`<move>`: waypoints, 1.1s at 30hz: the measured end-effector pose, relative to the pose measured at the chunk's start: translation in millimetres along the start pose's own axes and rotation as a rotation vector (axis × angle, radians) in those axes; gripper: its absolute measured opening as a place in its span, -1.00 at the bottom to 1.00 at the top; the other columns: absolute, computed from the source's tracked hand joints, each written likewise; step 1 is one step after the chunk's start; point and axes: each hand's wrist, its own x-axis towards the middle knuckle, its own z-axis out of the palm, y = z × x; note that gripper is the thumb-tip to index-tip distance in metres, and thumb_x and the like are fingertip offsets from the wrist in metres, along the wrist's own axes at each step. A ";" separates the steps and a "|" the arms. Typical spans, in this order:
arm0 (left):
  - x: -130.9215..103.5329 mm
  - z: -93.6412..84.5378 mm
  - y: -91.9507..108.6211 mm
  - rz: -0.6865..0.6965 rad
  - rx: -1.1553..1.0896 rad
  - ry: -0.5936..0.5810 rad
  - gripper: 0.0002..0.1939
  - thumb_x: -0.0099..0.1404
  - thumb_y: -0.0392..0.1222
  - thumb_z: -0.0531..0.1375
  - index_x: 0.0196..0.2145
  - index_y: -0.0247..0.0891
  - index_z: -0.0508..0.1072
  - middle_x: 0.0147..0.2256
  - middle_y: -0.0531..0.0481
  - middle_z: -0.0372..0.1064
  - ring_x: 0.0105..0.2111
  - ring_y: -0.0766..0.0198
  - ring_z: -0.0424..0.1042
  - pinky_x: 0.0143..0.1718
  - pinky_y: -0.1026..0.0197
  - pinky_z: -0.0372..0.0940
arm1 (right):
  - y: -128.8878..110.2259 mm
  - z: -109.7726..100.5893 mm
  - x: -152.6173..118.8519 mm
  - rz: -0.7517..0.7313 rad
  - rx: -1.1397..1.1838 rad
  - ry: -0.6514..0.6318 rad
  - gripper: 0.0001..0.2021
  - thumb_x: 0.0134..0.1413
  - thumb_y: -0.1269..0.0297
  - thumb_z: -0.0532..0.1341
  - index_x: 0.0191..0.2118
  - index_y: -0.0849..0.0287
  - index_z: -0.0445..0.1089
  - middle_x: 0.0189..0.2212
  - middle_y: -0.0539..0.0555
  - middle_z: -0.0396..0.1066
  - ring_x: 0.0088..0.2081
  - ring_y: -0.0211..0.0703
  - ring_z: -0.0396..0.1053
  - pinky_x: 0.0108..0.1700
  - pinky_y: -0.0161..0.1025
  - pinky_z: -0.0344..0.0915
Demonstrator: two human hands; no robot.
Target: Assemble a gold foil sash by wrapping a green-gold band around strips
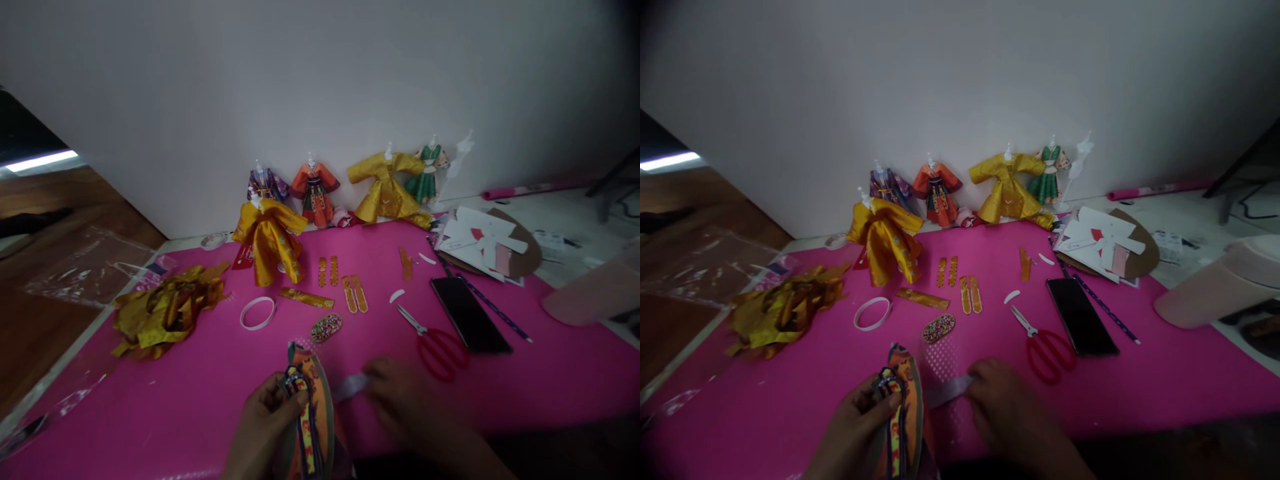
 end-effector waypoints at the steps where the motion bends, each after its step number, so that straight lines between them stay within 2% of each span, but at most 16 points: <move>1: 2.4 4.4 -2.9 -0.007 0.008 -0.028 -0.70 -0.03 -0.08 0.42 -0.39 -0.27 0.49 -0.45 0.04 0.48 -0.46 0.25 0.41 -0.35 0.23 0.29 | 5.3 1.2 -3.7 0.050 0.013 0.012 -0.76 -0.01 0.57 0.12 -0.28 0.14 0.44 -0.25 0.09 0.44 -0.20 -0.13 0.37 -0.14 -0.20 0.31; 4: 13.2 22.4 -14.7 0.015 0.033 -0.099 -0.70 -0.08 -0.10 0.42 -0.48 -0.28 0.43 -0.52 0.10 0.39 -0.51 0.32 0.33 -0.41 0.29 0.23 | 17.8 5.7 -9.2 0.219 -0.027 0.047 -0.80 0.06 0.49 0.13 -0.21 0.19 0.44 -0.28 0.14 0.41 -0.21 -0.04 0.37 -0.16 -0.11 0.31; 7: 25.7 41.2 -26.5 0.051 0.139 -0.135 -0.68 -0.09 -0.07 0.38 -0.54 -0.26 0.32 -0.57 0.13 0.31 -0.54 0.34 0.28 -0.48 0.31 0.17 | 22.0 10.1 -7.1 0.291 -0.068 -0.035 -0.87 0.06 0.48 0.15 -0.30 0.20 0.43 -0.31 0.13 0.40 -0.26 -0.06 0.38 -0.22 -0.16 0.29; 9: 32.1 50.3 -31.6 0.099 0.294 -0.126 -0.74 -0.02 -0.07 0.30 -0.52 -0.24 0.29 -0.55 0.10 0.31 -0.52 0.31 0.29 -0.47 0.30 0.17 | 21.2 10.7 -4.6 0.322 -0.063 -0.080 -0.88 0.06 0.50 0.15 -0.41 0.19 0.40 -0.35 0.10 0.39 -0.31 -0.10 0.37 -0.28 -0.22 0.26; 11: 35.6 56.3 -33.9 0.153 0.446 -0.095 -0.81 0.04 -0.13 0.22 -0.51 -0.23 0.27 -0.56 0.12 0.25 -0.52 0.30 0.27 -0.47 0.28 0.15 | 19.5 9.1 -3.6 0.342 -0.044 -0.084 -0.87 0.07 0.49 0.15 -0.43 0.20 0.38 -0.37 0.09 0.38 -0.32 -0.11 0.37 -0.28 -0.23 0.25; 13: 36.0 60.0 -33.8 0.191 0.549 -0.050 -0.85 0.06 -0.18 0.20 -0.53 -0.22 0.27 -0.59 0.14 0.17 -0.53 0.29 0.21 -0.47 0.26 0.10 | 18.3 6.4 -4.5 0.353 -0.037 -0.054 -0.90 0.08 0.47 0.15 -0.38 0.21 0.40 -0.35 0.11 0.39 -0.28 -0.08 0.38 -0.24 -0.20 0.26; 15: 33.8 61.8 -31.9 0.227 0.614 0.002 -0.88 0.06 -0.22 0.20 -0.54 -0.22 0.30 -0.56 0.11 0.19 -0.50 0.25 0.21 -0.44 0.23 0.06 | 18.5 4.4 -6.3 0.373 -0.074 -0.030 -0.91 0.09 0.44 0.15 -0.31 0.23 0.41 -0.30 0.14 0.40 -0.24 -0.02 0.38 -0.22 -0.15 0.25; 18: 28.4 58.5 -27.0 0.312 0.805 0.060 -0.92 0.10 -0.20 0.23 -0.48 -0.23 0.39 -0.42 0.01 0.30 -0.37 0.15 0.28 -0.35 0.18 0.09 | 20.6 4.0 -7.7 0.414 -0.118 -0.065 -0.89 0.09 0.45 0.14 -0.33 0.23 0.42 -0.30 0.16 0.40 -0.24 0.01 0.39 -0.24 -0.14 0.25; 22: 24.5 36.9 -19.8 0.388 0.925 0.025 -0.83 0.23 -0.09 0.18 -0.32 -0.24 0.45 -0.29 -0.09 0.39 -0.26 0.08 0.37 -0.22 0.09 0.21 | 20.2 3.1 -6.4 0.441 -0.063 -0.122 -0.85 0.08 0.48 0.10 -0.41 0.22 0.40 -0.35 0.13 0.40 -0.30 -0.06 0.40 -0.27 -0.20 0.26; 25: 24.4 16.8 -15.6 0.443 0.973 0.021 -0.80 0.32 -0.15 0.06 -0.26 -0.24 0.45 -0.23 -0.14 0.39 -0.19 0.06 0.38 -0.11 0.02 0.24 | 16.6 1.9 -6.0 0.436 -0.036 -0.085 -0.88 0.09 0.44 0.12 -0.35 0.22 0.41 -0.34 0.13 0.42 -0.29 -0.07 0.40 -0.28 -0.21 0.26; 27: 24.4 8.9 -14.2 0.459 1.059 0.021 -0.80 0.30 -0.21 0.05 -0.23 -0.24 0.45 -0.20 -0.16 0.38 -0.16 0.04 0.37 -0.09 -0.01 0.25 | 14.7 3.3 -6.1 0.425 -0.054 -0.067 -0.89 0.09 0.41 0.14 -0.34 0.21 0.42 -0.35 0.12 0.42 -0.30 -0.06 0.41 -0.29 -0.21 0.24; 30: 24.0 7.4 -14.3 0.440 1.167 0.002 -0.82 0.26 -0.28 0.06 -0.25 -0.24 0.45 -0.21 -0.17 0.38 -0.18 0.03 0.36 -0.11 0.00 0.26 | 14.2 8.4 -5.6 0.419 -0.085 -0.092 -0.86 0.08 0.43 0.13 -0.44 0.20 0.40 -0.40 0.10 0.42 -0.36 -0.08 0.41 -0.33 -0.22 0.21; 33: 21.9 11.5 -15.8 0.414 1.222 -0.012 -0.82 0.26 -0.29 0.04 -0.40 -0.24 0.43 -0.26 -0.17 0.39 -0.23 0.04 0.37 -0.15 0.04 0.27 | 14.7 12.2 -4.8 0.443 -0.052 -0.092 -0.84 0.06 0.45 0.12 -0.49 0.18 0.36 -0.46 0.06 0.42 -0.41 -0.14 0.39 -0.39 -0.27 0.15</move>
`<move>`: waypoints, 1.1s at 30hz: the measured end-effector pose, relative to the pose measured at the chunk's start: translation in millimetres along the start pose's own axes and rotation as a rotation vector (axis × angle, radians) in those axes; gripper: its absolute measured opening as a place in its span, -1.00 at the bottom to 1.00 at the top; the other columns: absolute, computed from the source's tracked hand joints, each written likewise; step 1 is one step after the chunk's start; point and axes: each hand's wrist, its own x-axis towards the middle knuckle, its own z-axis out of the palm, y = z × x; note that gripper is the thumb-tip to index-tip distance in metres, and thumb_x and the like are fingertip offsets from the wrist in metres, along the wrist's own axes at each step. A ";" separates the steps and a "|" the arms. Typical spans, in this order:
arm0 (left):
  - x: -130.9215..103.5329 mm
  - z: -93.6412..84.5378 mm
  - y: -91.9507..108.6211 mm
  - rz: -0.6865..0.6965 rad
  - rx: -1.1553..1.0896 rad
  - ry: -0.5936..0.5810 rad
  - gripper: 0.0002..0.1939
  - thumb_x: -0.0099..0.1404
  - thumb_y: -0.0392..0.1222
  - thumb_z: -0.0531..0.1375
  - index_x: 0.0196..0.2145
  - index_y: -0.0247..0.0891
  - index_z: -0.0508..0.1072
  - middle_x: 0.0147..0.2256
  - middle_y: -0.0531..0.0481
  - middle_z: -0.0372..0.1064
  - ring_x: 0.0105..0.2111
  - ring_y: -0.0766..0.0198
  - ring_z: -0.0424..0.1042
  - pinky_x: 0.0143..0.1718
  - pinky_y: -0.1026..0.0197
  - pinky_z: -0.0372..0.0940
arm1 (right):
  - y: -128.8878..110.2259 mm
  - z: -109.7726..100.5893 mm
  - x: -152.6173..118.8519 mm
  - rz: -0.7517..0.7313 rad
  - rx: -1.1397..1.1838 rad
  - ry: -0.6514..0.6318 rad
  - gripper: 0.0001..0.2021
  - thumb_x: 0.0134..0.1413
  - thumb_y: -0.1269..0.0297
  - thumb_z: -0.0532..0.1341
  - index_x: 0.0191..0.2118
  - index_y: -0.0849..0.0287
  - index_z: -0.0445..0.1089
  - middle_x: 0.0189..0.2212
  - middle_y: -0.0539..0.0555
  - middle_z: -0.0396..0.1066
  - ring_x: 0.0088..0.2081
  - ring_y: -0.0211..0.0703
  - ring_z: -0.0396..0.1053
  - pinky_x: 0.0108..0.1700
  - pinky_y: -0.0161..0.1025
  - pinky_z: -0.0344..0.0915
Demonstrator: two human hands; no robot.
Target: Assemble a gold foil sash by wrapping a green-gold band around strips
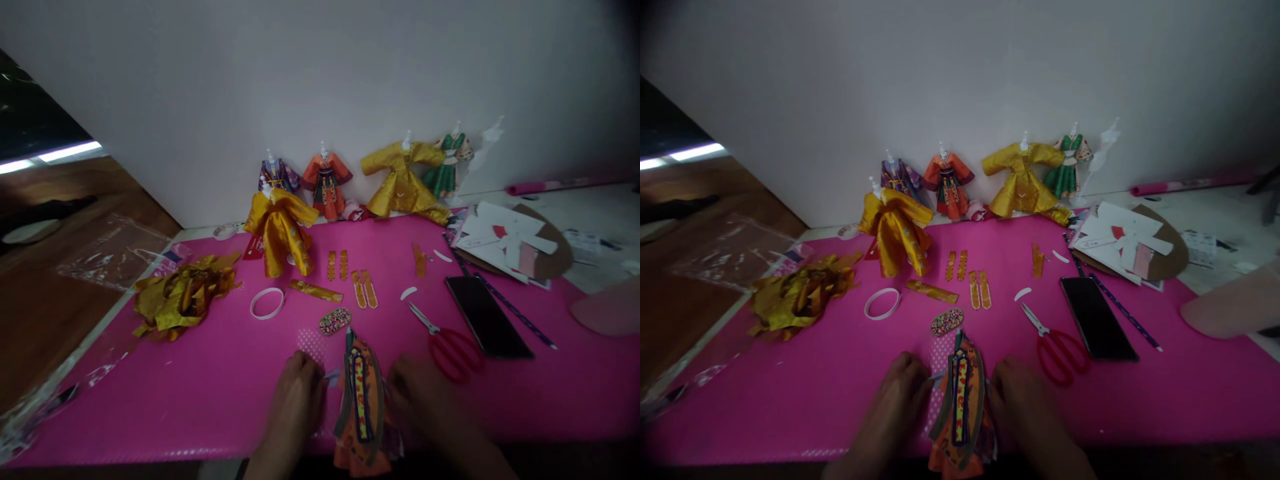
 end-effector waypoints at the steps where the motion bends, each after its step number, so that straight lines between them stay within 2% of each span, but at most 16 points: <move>1: -1.0 0.7 1.4 0.003 0.004 -0.003 -0.80 0.27 -0.29 0.03 -0.42 -0.24 0.42 -0.27 -0.18 0.39 -0.24 0.05 0.38 -0.16 0.05 0.27 | -0.3 0.3 0.2 0.013 0.030 0.008 -0.85 0.05 0.45 0.12 -0.49 0.17 0.35 -0.49 0.04 0.41 -0.44 -0.17 0.37 -0.42 -0.29 0.13; 5: -5.6 2.7 5.3 -0.030 -0.113 -0.013 -0.82 0.30 -0.26 0.02 -0.40 -0.24 0.39 -0.37 -0.11 0.44 -0.36 0.13 0.41 -0.32 0.15 0.24 | -5.9 -3.2 -0.7 0.032 0.222 0.063 -0.87 0.07 0.41 0.14 -0.48 0.15 0.30 -0.58 -0.02 0.40 -0.52 -0.23 0.34 -0.48 -0.33 0.10; 8: -7.5 5.7 7.9 -0.067 -0.270 -0.029 -0.83 0.27 -0.29 0.05 -0.41 -0.23 0.41 -0.47 -0.01 0.45 -0.48 0.20 0.39 -0.43 0.22 0.19 | -14.1 -8.8 -2.6 0.014 0.390 0.082 -0.89 0.11 0.40 0.13 -0.42 0.14 0.34 -0.54 -0.01 0.45 -0.49 -0.21 0.39 -0.45 -0.32 0.19; 13: -8.2 13.2 17.0 -0.043 -0.401 0.046 -0.82 0.19 -0.34 0.11 -0.37 -0.23 0.52 -0.41 -0.04 0.52 -0.40 0.18 0.45 -0.36 0.22 0.25 | -23.2 -8.4 -3.7 0.010 0.628 0.074 -0.87 0.16 0.29 0.15 -0.29 0.13 0.44 -0.39 0.06 0.54 -0.37 -0.13 0.48 -0.32 -0.25 0.36; 18: -5.4 21.2 28.6 0.078 -0.459 0.049 -0.77 0.21 -0.34 0.09 -0.34 -0.21 0.55 -0.35 -0.08 0.52 -0.32 0.15 0.48 -0.27 0.18 0.29 | -31.2 3.0 2.3 -0.109 0.564 0.077 -0.85 0.11 0.39 0.16 -0.29 0.12 0.50 -0.35 0.05 0.50 -0.30 -0.13 0.45 -0.24 -0.23 0.35; 22: -1.7 28.2 27.6 -0.010 -0.529 0.042 -0.77 0.15 -0.39 0.13 -0.27 -0.23 0.51 -0.32 -0.05 0.55 -0.33 0.17 0.50 -0.28 0.22 0.31 | -41.3 9.4 7.6 -0.146 0.469 0.051 -0.81 0.07 0.49 0.17 -0.27 0.13 0.50 -0.34 0.05 0.47 -0.29 -0.16 0.42 -0.24 -0.26 0.30; 26: -1.0 27.0 17.6 -0.096 -0.458 0.029 -0.92 0.17 -0.32 0.16 -0.39 -0.24 0.47 -0.43 -0.02 0.51 -0.44 0.19 0.45 -0.40 0.24 0.25 | -47.8 11.1 10.8 -0.159 0.377 0.062 -0.83 0.04 0.55 0.18 -0.36 0.17 0.46 -0.41 0.02 0.42 -0.37 -0.21 0.38 -0.32 -0.31 0.24; 28: -0.9 23.5 12.8 -0.094 -0.355 0.042 -0.87 0.22 -0.24 0.16 -0.47 -0.24 0.44 -0.50 -0.02 0.46 -0.49 0.19 0.41 -0.44 0.23 0.19 | -50.1 10.5 11.7 -0.170 0.356 0.055 -0.83 0.03 0.57 0.16 -0.41 0.18 0.44 -0.41 0.02 0.41 -0.39 -0.22 0.36 -0.34 -0.32 0.21; 30: 0.2 20.6 9.9 -0.039 -0.299 0.068 -0.79 0.26 -0.19 0.16 -0.52 -0.24 0.41 -0.52 -0.02 0.41 -0.50 0.21 0.36 -0.46 0.22 0.14 | -51.7 10.1 12.4 -0.170 0.342 0.048 -0.82 0.03 0.58 0.15 -0.44 0.19 0.41 -0.41 0.02 0.41 -0.38 -0.22 0.36 -0.33 -0.32 0.21; 33: 4.4 21.8 10.3 0.106 -0.400 0.083 -0.77 0.26 -0.18 0.16 -0.54 -0.24 0.37 -0.47 -0.01 0.35 -0.46 0.24 0.33 -0.44 0.24 0.16 | -52.3 10.9 13.5 -0.153 0.308 0.038 -0.83 -0.01 0.59 0.15 -0.42 0.19 0.40 -0.38 0.05 0.43 -0.33 -0.18 0.37 -0.27 -0.29 0.21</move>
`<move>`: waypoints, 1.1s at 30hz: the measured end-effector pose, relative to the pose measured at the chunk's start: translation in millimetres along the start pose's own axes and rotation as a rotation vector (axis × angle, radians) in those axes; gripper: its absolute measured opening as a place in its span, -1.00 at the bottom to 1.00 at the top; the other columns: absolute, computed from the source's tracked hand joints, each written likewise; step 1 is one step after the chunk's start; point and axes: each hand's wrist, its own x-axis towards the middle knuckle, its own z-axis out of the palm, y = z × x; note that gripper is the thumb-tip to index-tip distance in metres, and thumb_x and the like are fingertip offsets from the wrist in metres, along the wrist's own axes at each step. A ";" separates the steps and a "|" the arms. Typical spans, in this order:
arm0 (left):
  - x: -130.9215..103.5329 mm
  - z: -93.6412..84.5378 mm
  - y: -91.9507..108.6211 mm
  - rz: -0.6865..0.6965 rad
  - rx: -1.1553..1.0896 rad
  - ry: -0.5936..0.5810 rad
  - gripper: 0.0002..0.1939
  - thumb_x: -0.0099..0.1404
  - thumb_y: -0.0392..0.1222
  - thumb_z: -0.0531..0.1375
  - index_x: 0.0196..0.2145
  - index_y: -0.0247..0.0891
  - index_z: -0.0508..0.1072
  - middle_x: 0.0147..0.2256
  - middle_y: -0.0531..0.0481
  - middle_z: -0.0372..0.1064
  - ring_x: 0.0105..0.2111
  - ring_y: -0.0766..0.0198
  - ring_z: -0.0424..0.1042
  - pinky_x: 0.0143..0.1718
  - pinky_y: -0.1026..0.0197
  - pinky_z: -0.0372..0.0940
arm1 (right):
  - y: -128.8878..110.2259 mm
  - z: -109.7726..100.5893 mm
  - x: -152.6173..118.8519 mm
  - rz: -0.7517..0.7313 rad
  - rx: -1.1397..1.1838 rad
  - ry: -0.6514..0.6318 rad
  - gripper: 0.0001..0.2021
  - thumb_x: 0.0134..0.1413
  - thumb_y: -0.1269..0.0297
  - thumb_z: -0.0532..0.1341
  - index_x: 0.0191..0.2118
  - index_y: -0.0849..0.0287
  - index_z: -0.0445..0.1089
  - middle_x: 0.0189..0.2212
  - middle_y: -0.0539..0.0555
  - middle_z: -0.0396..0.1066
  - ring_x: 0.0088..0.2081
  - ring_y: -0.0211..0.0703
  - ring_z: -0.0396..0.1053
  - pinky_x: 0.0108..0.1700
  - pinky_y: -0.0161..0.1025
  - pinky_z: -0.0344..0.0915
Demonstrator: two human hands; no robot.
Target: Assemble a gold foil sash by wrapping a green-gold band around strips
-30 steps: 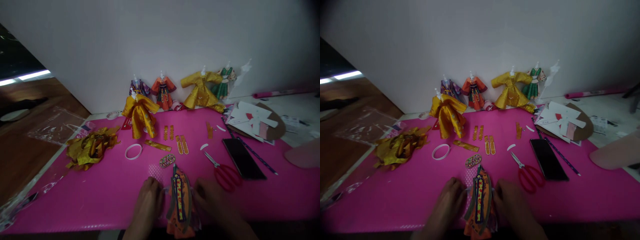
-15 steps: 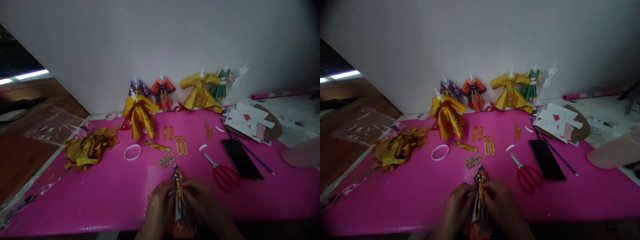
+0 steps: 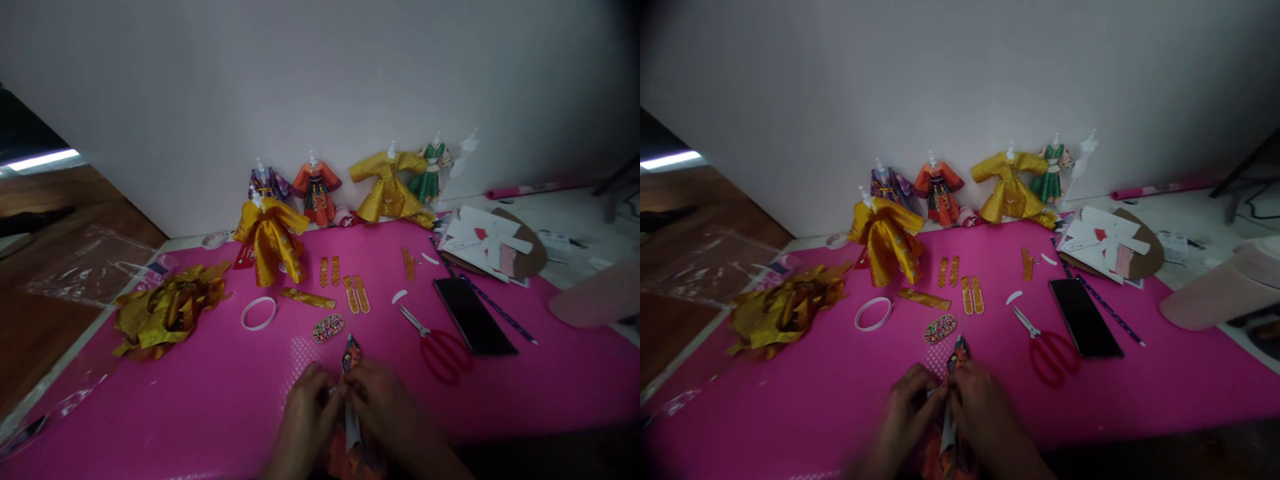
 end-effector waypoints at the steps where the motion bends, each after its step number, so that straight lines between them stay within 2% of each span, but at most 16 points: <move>1: 1.7 2.6 0.0 0.036 -0.071 -0.004 -0.78 0.26 -0.19 0.16 -0.54 -0.23 0.36 -0.44 -0.02 0.34 -0.43 0.24 0.34 -0.42 0.24 0.18 | 0.3 0.1 0.2 0.010 -0.006 -0.008 -0.83 -0.04 0.60 0.15 -0.41 0.20 0.40 -0.37 0.06 0.43 -0.32 -0.17 0.37 -0.26 -0.28 0.21; 4: 6.7 13.8 0.5 0.090 -0.333 -0.024 -0.77 0.22 -0.18 0.20 -0.57 -0.23 0.32 -0.42 -0.01 0.34 -0.37 0.23 0.36 -0.33 0.23 0.23 | 1.1 -2.2 0.4 0.055 0.024 -0.027 -0.82 -0.13 0.61 0.16 -0.42 0.20 0.39 -0.39 0.05 0.45 -0.35 -0.18 0.37 -0.31 -0.29 0.20; 6: 9.6 21.0 0.8 0.072 -0.518 -0.048 -0.73 0.17 -0.12 0.24 -0.59 -0.23 0.29 -0.46 0.01 0.34 -0.39 0.23 0.36 -0.33 0.23 0.24 | 1.1 -5.6 -0.2 0.069 0.117 -0.026 -0.80 -0.13 0.61 0.16 -0.40 0.18 0.40 -0.43 0.01 0.45 -0.39 -0.20 0.37 -0.36 -0.32 0.19; 10: 14.7 26.4 1.3 -0.142 -0.711 -0.100 -0.64 0.07 0.05 0.31 -0.60 -0.25 0.31 -0.48 -0.01 0.39 -0.43 0.24 0.35 -0.37 0.23 0.22 | 4.0 -11.0 -3.5 0.070 0.337 0.043 -0.68 0.01 0.52 0.18 -0.10 0.10 0.41 -0.39 -0.04 0.46 -0.39 -0.24 0.40 -0.35 -0.35 0.25; 13: 17.9 23.6 1.2 -0.240 -0.700 -0.104 -0.64 0.03 0.07 0.33 -0.57 -0.28 0.37 -0.57 0.07 0.33 -0.53 0.31 0.28 -0.44 0.27 0.15 | 9.7 -10.2 -7.4 0.115 0.398 0.079 -0.57 0.04 0.46 0.20 0.07 0.07 0.33 -0.41 -0.04 0.44 -0.41 -0.24 0.40 -0.37 -0.34 0.28; 15: 19.3 20.9 1.5 -0.268 -0.690 -0.106 -0.66 0.02 0.04 0.34 -0.58 -0.28 0.39 -0.62 0.11 0.28 -0.57 0.35 0.24 -0.47 0.29 0.12 | 13.6 -8.6 -10.2 0.144 0.429 0.071 -0.57 0.05 0.46 0.19 0.07 0.08 0.32 -0.45 -0.06 0.41 -0.45 -0.25 0.40 -0.42 -0.35 0.28; 18: 19.5 18.3 3.3 -0.292 -0.695 -0.144 -0.70 -0.01 0.00 0.36 -0.58 -0.29 0.45 -0.62 0.10 0.31 -0.56 0.34 0.26 -0.45 0.28 0.15 | 17.1 -8.6 -14.0 0.161 0.444 0.088 -0.59 0.06 0.47 0.16 0.05 0.08 0.31 -0.45 -0.05 0.40 -0.45 -0.24 0.40 -0.42 -0.34 0.30; 21: 17.7 18.4 6.2 -0.269 -0.723 -0.183 -0.75 -0.02 -0.03 0.36 -0.54 -0.29 0.53 -0.54 0.03 0.39 -0.48 0.28 0.34 -0.37 0.25 0.22 | 17.3 -14.1 -16.8 0.130 0.391 0.106 -0.63 0.07 0.45 0.16 0.02 0.08 0.31 -0.41 -0.02 0.43 -0.38 -0.20 0.44 -0.34 -0.30 0.35; 26: 13.8 22.3 9.0 -0.206 -0.741 -0.195 -0.84 -0.02 -0.16 0.37 -0.43 -0.25 0.62 -0.40 -0.03 0.43 -0.35 0.22 0.41 -0.27 0.21 0.27 | 15.9 -25.8 -18.4 -0.004 0.290 0.084 -0.65 0.05 0.48 0.16 -0.02 0.07 0.33 -0.34 0.01 0.45 -0.28 -0.19 0.43 -0.20 -0.24 0.34; 30: 10.8 27.2 9.8 -0.118 -0.656 -0.165 -0.88 0.02 -0.23 0.36 -0.41 -0.23 0.63 -0.42 0.00 0.37 -0.42 0.28 0.35 -0.38 0.27 0.23 | 14.8 -23.8 -17.8 -0.010 0.326 0.091 -0.72 0.05 0.49 0.16 -0.11 0.09 0.35 -0.35 -0.01 0.44 -0.31 -0.21 0.42 -0.25 -0.27 0.32; 33: 9.3 31.1 10.1 -0.076 -0.563 -0.120 -0.96 0.10 -0.25 0.32 -0.46 -0.23 0.61 -0.43 0.01 0.37 -0.42 0.29 0.35 -0.39 0.29 0.22 | 13.4 -20.1 -16.9 0.003 0.391 0.095 -0.81 0.04 0.50 0.17 -0.22 0.10 0.37 -0.41 -0.05 0.42 -0.37 -0.25 0.40 -0.31 -0.31 0.29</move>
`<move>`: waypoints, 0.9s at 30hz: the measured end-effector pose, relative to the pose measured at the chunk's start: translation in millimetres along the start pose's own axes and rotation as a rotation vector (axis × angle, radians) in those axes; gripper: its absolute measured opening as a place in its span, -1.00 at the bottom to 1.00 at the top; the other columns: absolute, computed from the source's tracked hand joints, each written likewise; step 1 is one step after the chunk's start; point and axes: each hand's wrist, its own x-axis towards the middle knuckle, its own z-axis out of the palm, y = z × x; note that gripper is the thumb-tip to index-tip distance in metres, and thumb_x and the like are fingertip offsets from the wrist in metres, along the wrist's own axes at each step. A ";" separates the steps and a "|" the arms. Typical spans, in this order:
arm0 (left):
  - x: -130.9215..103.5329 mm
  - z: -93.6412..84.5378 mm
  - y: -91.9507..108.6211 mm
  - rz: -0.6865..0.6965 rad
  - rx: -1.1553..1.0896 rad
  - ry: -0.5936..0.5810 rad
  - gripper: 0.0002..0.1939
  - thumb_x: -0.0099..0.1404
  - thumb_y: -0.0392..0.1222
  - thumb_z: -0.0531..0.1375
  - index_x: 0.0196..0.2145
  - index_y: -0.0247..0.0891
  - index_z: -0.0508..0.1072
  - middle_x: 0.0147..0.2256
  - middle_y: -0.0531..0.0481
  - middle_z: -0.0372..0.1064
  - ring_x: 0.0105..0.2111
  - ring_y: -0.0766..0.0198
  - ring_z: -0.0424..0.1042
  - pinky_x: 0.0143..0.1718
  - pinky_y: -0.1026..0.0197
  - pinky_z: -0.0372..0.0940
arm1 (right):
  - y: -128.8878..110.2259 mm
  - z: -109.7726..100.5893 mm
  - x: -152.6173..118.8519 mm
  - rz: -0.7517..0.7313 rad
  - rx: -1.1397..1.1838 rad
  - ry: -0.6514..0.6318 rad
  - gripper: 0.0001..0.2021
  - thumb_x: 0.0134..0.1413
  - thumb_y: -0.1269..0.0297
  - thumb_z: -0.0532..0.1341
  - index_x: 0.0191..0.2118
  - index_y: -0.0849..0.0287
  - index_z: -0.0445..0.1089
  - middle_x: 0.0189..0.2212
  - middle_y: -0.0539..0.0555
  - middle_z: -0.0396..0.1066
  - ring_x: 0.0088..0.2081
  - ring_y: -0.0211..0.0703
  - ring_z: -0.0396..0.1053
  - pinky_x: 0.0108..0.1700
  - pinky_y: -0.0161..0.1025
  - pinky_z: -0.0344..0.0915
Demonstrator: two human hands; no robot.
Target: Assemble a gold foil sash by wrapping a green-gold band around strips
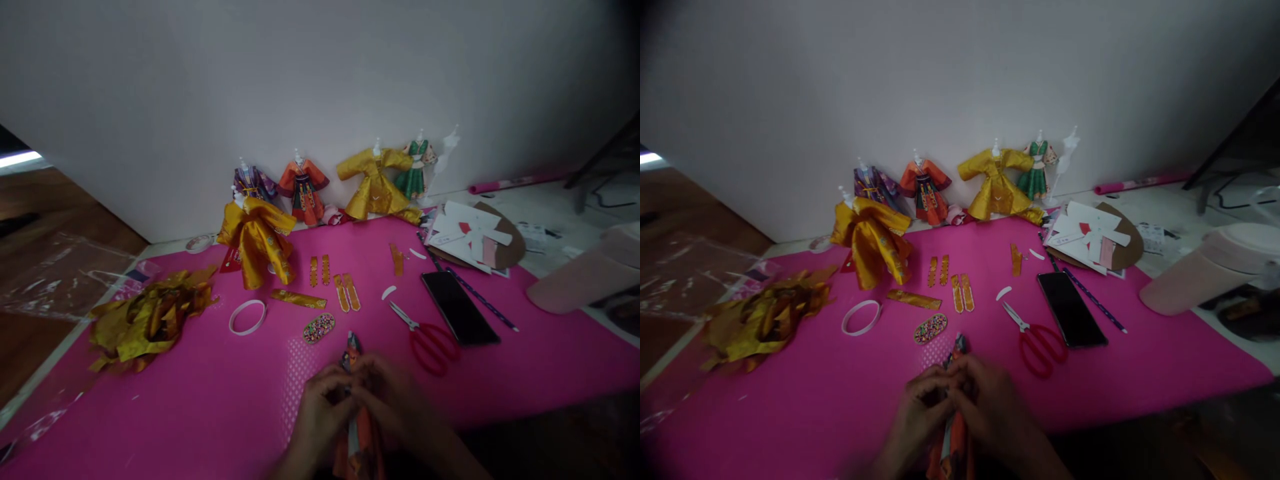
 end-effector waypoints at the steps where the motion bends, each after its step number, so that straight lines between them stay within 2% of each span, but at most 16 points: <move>1: -0.1 0.7 -0.5 0.016 0.021 0.012 -0.94 0.12 -0.26 0.31 -0.48 -0.23 0.60 -0.45 0.01 0.38 -0.42 0.29 0.36 -0.39 0.29 0.23 | 0.1 0.1 0.5 0.003 0.021 0.005 -0.84 0.04 0.48 0.18 -0.26 0.10 0.38 -0.42 -0.06 0.42 -0.37 -0.25 0.40 -0.31 -0.31 0.29; 4: 0.4 1.0 -1.6 0.064 0.022 0.050 -0.91 0.11 -0.29 0.30 -0.52 -0.23 0.59 -0.49 0.02 0.38 -0.45 0.30 0.36 -0.41 0.30 0.23 | 1.6 -5.1 3.2 0.026 0.078 0.046 -0.93 0.09 0.40 0.20 -0.29 0.12 0.41 -0.39 -0.02 0.46 -0.33 -0.21 0.43 -0.26 -0.28 0.32; 6: 0.7 0.0 -2.5 0.087 0.002 0.062 -0.93 0.09 -0.32 0.31 -0.51 -0.22 0.59 -0.49 0.03 0.41 -0.46 0.30 0.37 -0.42 0.30 0.24 | 3.7 -11.5 5.5 0.024 0.062 0.057 -0.91 0.11 0.39 0.18 -0.30 0.14 0.44 -0.37 0.02 0.47 -0.30 -0.19 0.44 -0.24 -0.25 0.33; 12: 0.8 -4.6 -8.6 0.165 0.048 0.041 -0.94 0.11 -0.34 0.29 -0.48 -0.23 0.57 -0.47 0.02 0.44 -0.44 0.30 0.40 -0.39 0.30 0.26 | 10.5 -16.6 10.1 0.051 -0.009 -0.053 -0.83 0.03 0.44 0.22 -0.26 0.14 0.53 -0.37 0.05 0.50 -0.32 -0.16 0.44 -0.25 -0.23 0.33; 19: 3.0 -6.9 -6.8 0.172 0.071 0.005 -0.93 0.09 -0.35 0.31 -0.52 -0.26 0.53 -0.51 0.05 0.40 -0.47 0.31 0.36 -0.42 0.31 0.21 | 9.2 -12.7 15.5 0.180 0.228 -0.118 -0.88 0.01 0.39 0.21 -0.32 0.20 0.49 -0.43 0.04 0.50 -0.40 -0.20 0.42 -0.36 -0.29 0.30; 23: 4.2 -6.9 -6.8 0.109 0.049 -0.033 -0.95 0.08 -0.33 0.30 -0.52 -0.28 0.52 -0.50 0.04 0.40 -0.45 0.31 0.34 -0.41 0.31 0.18 | 5.3 -16.2 18.6 0.196 0.144 -0.115 -0.91 -0.01 0.42 0.20 -0.46 0.21 0.45 -0.56 -0.02 0.41 -0.51 -0.26 0.31 -0.46 -0.34 0.19; 27: 6.7 -10.0 -2.6 -0.004 -0.013 -0.077 -0.87 0.15 -0.20 0.28 -0.47 -0.29 0.44 -0.56 0.12 0.29 -0.54 0.37 0.23 -0.49 0.33 0.10 | 3.9 -13.6 18.0 0.222 0.152 -0.080 -0.90 0.02 0.41 0.15 -0.46 0.20 0.37 -0.59 -0.05 0.35 -0.53 -0.28 0.28 -0.48 -0.34 0.16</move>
